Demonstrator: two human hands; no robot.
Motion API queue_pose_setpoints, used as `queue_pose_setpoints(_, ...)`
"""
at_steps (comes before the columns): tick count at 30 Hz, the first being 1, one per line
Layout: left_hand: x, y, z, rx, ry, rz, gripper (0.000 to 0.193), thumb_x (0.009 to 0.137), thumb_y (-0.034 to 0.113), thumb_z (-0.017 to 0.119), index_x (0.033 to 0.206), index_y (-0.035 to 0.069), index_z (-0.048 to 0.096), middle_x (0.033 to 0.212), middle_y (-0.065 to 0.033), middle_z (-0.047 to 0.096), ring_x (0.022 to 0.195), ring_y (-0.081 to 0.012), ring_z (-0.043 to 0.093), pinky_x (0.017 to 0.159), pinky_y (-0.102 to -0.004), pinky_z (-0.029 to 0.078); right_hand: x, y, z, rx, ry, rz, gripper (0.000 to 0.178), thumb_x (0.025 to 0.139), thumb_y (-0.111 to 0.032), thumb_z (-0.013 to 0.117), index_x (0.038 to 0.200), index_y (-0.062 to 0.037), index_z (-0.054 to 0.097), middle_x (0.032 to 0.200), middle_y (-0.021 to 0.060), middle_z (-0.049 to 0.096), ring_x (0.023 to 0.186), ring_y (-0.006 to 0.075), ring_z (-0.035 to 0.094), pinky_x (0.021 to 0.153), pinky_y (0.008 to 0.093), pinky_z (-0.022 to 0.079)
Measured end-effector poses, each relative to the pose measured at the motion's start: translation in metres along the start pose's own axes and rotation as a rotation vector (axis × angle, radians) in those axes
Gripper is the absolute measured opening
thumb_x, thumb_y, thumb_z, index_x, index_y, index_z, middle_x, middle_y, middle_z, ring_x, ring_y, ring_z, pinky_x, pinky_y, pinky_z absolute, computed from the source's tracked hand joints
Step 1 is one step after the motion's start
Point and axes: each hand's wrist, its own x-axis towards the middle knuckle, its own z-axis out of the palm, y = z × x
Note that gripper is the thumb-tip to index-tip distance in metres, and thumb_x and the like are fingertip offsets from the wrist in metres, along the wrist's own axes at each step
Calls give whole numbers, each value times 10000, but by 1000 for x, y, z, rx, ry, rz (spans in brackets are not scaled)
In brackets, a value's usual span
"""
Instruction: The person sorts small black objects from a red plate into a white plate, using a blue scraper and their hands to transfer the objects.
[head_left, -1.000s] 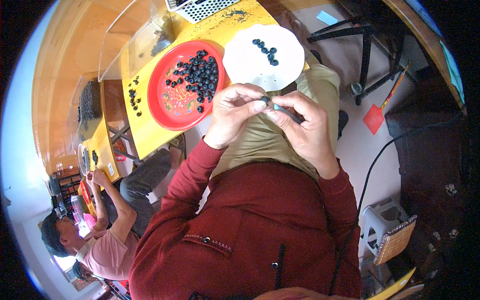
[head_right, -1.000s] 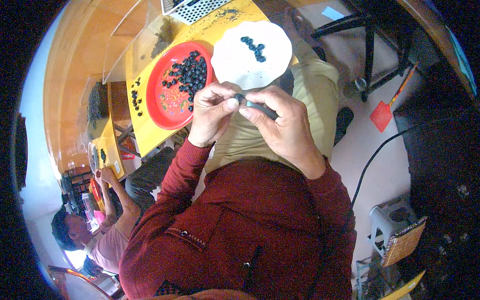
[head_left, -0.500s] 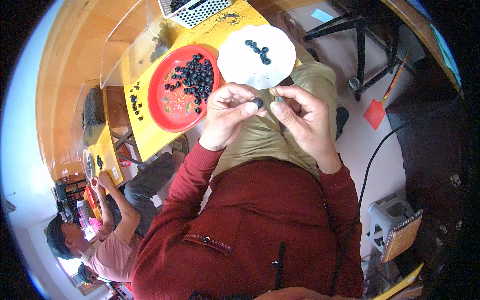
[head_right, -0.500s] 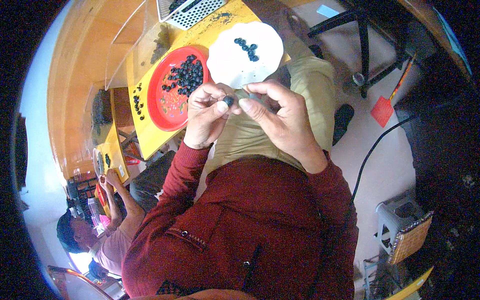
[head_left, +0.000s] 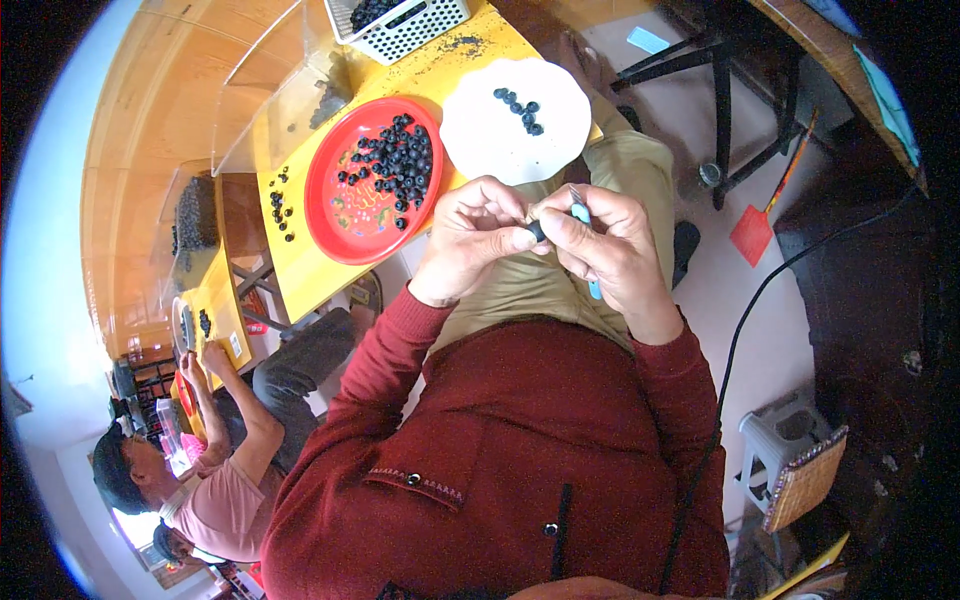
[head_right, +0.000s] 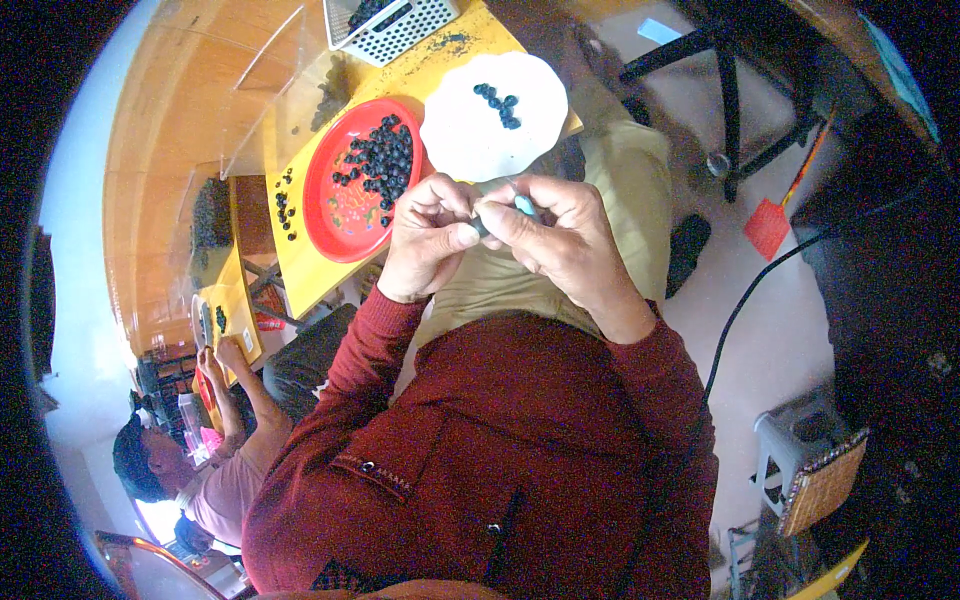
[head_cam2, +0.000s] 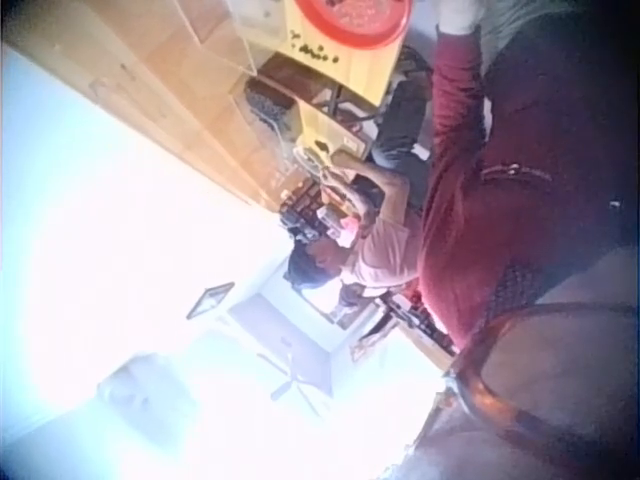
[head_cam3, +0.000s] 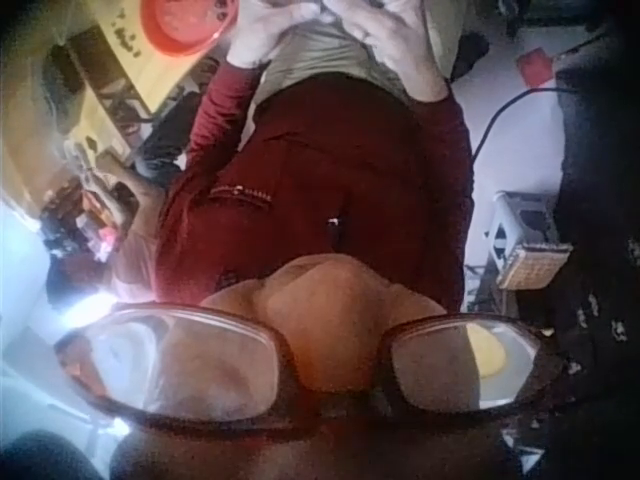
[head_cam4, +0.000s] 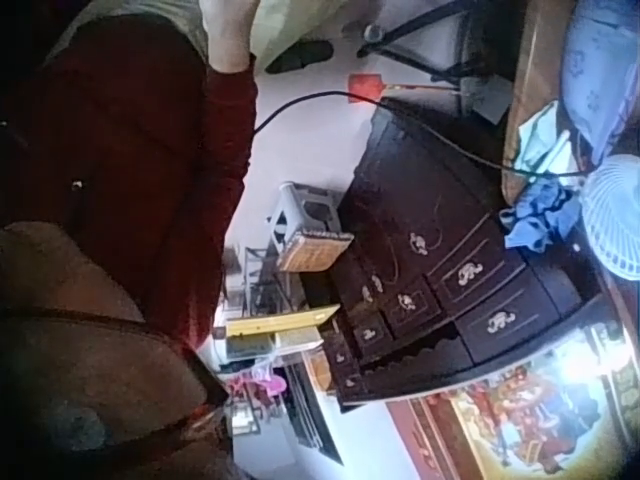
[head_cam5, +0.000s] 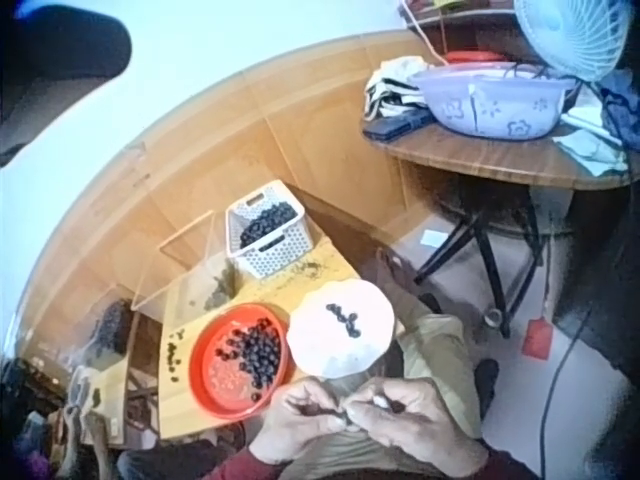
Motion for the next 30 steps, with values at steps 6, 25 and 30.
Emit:
queue_pose_setpoints(6, -5, 3, -2, -75, 36, -18, 165, 846, -21, 680, 948, 22, 558, 961, -118, 667, 832, -197, 679, 746, -334, 575, 3, 0, 4, -25, -46, 47, 224, 931, -186, 645, 1046, 5, 669, 746, -1, 620, 560, 22, 474, 493, 177, 366)
queue_pose_setpoints(25, -80, -57, -37, -22, 357, -304, 154, 904, 124, 673, 998, 17, 614, 919, -48, 657, 823, -107, 629, 755, -255, 537, 85, 23, 66, -932, -65, -265, 239, 846, -201, 703, 951, 8, 656, 747, 156, 642, 649, 266, 638, 645, 321, 501)
queue_pose_setpoints(30, -79, -64, -44, -9, 369, -323, 143, 910, 132, 668, 983, 20, 618, 882, -34, 655, 813, -100, 625, 758, -254, 535, 135, 45, 98, -894, -81, -311, 279, 843, -194, 717, 998, 34, 670, 798, 139, 676, 707, 200, 644, 650, 302, 507)
